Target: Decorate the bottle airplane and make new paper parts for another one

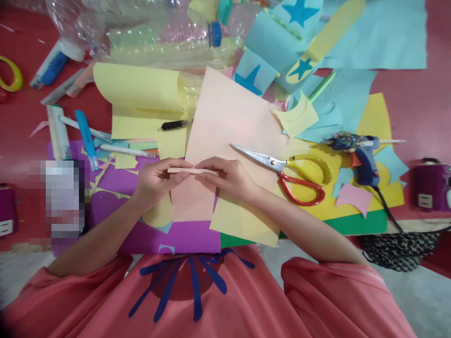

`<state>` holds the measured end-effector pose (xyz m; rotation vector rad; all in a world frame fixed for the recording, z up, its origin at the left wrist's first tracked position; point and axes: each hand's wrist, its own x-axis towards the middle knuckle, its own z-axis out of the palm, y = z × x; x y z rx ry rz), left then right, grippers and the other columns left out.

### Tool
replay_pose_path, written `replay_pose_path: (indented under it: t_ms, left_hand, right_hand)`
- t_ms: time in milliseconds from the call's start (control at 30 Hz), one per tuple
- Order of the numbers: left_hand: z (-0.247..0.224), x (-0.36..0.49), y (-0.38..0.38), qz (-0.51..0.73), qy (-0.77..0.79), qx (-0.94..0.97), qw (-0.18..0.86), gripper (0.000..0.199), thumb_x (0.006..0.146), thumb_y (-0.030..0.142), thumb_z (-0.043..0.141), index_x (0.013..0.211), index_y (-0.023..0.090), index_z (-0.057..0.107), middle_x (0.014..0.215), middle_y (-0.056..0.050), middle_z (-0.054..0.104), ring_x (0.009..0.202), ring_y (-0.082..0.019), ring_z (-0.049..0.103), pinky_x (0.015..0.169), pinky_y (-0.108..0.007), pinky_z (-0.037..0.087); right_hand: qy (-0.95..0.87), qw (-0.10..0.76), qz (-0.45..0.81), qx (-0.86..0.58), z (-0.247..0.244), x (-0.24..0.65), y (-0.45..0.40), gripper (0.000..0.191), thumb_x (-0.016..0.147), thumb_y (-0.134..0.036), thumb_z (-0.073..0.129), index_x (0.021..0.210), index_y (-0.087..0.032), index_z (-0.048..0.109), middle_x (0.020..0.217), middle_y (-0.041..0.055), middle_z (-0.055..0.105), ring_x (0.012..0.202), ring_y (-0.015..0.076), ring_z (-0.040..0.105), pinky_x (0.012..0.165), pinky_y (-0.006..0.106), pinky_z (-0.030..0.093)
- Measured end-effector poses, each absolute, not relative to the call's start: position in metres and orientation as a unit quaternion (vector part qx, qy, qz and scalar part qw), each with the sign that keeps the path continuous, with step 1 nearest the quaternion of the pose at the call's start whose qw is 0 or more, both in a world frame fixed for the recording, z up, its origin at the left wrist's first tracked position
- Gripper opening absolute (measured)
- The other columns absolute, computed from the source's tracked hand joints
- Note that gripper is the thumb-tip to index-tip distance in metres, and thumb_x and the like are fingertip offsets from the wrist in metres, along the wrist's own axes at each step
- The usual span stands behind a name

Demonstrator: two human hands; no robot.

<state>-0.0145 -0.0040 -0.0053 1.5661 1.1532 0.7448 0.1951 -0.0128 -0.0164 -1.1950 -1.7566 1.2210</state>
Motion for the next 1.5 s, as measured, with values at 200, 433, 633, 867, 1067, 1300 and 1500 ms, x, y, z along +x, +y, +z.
replay_pose_path:
  t_ms: [200,433,633,867,1067,1300,1500]
  left_hand:
    - [-0.0067,-0.0140,-0.0038,0.309,0.470,0.633,0.531,0.033,0.083,0.050,0.067,0.093,0.020,0.078,0.083,-0.003,0.077,0.048,-0.006,0.051,0.043,-0.018,0.035]
    - [-0.0034,-0.0148,-0.0025,0.306,0.477,0.635,0.525,0.031,0.083,0.048,0.067,0.091,0.021,0.079,0.079,-0.003,0.077,0.047,-0.007,0.050,0.042,-0.020,0.031]
    - [-0.0056,-0.0153,-0.0026,0.323,0.476,0.618,0.535,0.028,0.082,0.047,0.069,0.089,0.022,0.080,0.077,-0.002,0.077,0.044,-0.005,0.044,0.040,-0.019,0.029]
    - [-0.0048,-0.0181,-0.0026,0.308,0.483,0.621,0.536,0.026,0.082,0.047,0.070,0.091,0.024,0.080,0.058,0.001,0.069,0.040,-0.006,0.046,0.038,-0.018,0.028]
    - [-0.0012,-0.0159,-0.0022,0.309,0.485,0.621,0.533,0.028,0.080,0.049,0.071,0.088,0.023,0.081,0.074,-0.003,0.076,0.050,-0.008,0.054,0.043,-0.019,0.034]
    - [-0.0009,-0.0158,-0.0017,0.300,0.481,0.615,0.548,0.034,0.080,0.052,0.069,0.092,0.023,0.081,0.074,-0.003,0.076,0.050,-0.008,0.052,0.043,-0.019,0.035]
    - [0.0010,-0.0177,-0.0008,0.291,0.488,0.622,0.539,0.034,0.082,0.052,0.068,0.094,0.023,0.081,0.074,-0.002,0.077,0.052,-0.009,0.055,0.045,-0.018,0.038]
  right_hand:
    - [-0.672,0.342,0.471,-0.458,-0.0173,0.1957,-0.0125,0.031,0.088,-0.043,0.062,0.096,-0.016,0.076,0.088,0.0060,0.077,0.059,0.0085,0.058,0.052,0.021,0.044]
    - [-0.671,0.347,0.472,-0.454,-0.0197,0.1957,-0.0130,0.034,0.088,-0.046,0.061,0.095,-0.016,0.075,0.085,0.0055,0.075,0.055,0.0071,0.052,0.051,0.021,0.042]
    - [-0.660,0.345,0.481,-0.463,-0.0199,0.1962,-0.0138,0.035,0.087,-0.048,0.061,0.092,-0.015,0.072,0.077,0.0035,0.072,0.054,0.0070,0.050,0.051,0.021,0.040]
    - [-0.672,0.326,0.474,-0.466,-0.0170,0.1980,-0.0131,0.039,0.089,-0.051,0.057,0.090,-0.015,0.071,0.068,0.0016,0.067,0.052,0.0069,0.048,0.049,0.021,0.036]
    - [-0.689,0.318,0.463,-0.458,-0.0137,0.1999,-0.0121,0.036,0.092,-0.046,0.055,0.090,-0.014,0.072,0.071,0.0030,0.069,0.056,0.0085,0.054,0.053,0.021,0.042]
    - [-0.702,0.334,0.443,-0.447,-0.0112,0.2019,-0.0099,0.028,0.091,-0.039,0.057,0.087,-0.016,0.072,0.076,0.0042,0.074,0.058,0.0093,0.061,0.053,0.020,0.046]
    - [-0.710,0.343,0.419,-0.451,-0.0106,0.2036,-0.0093,0.021,0.090,-0.030,0.058,0.088,-0.017,0.074,0.080,0.0051,0.077,0.063,0.0110,0.066,0.056,0.021,0.050]
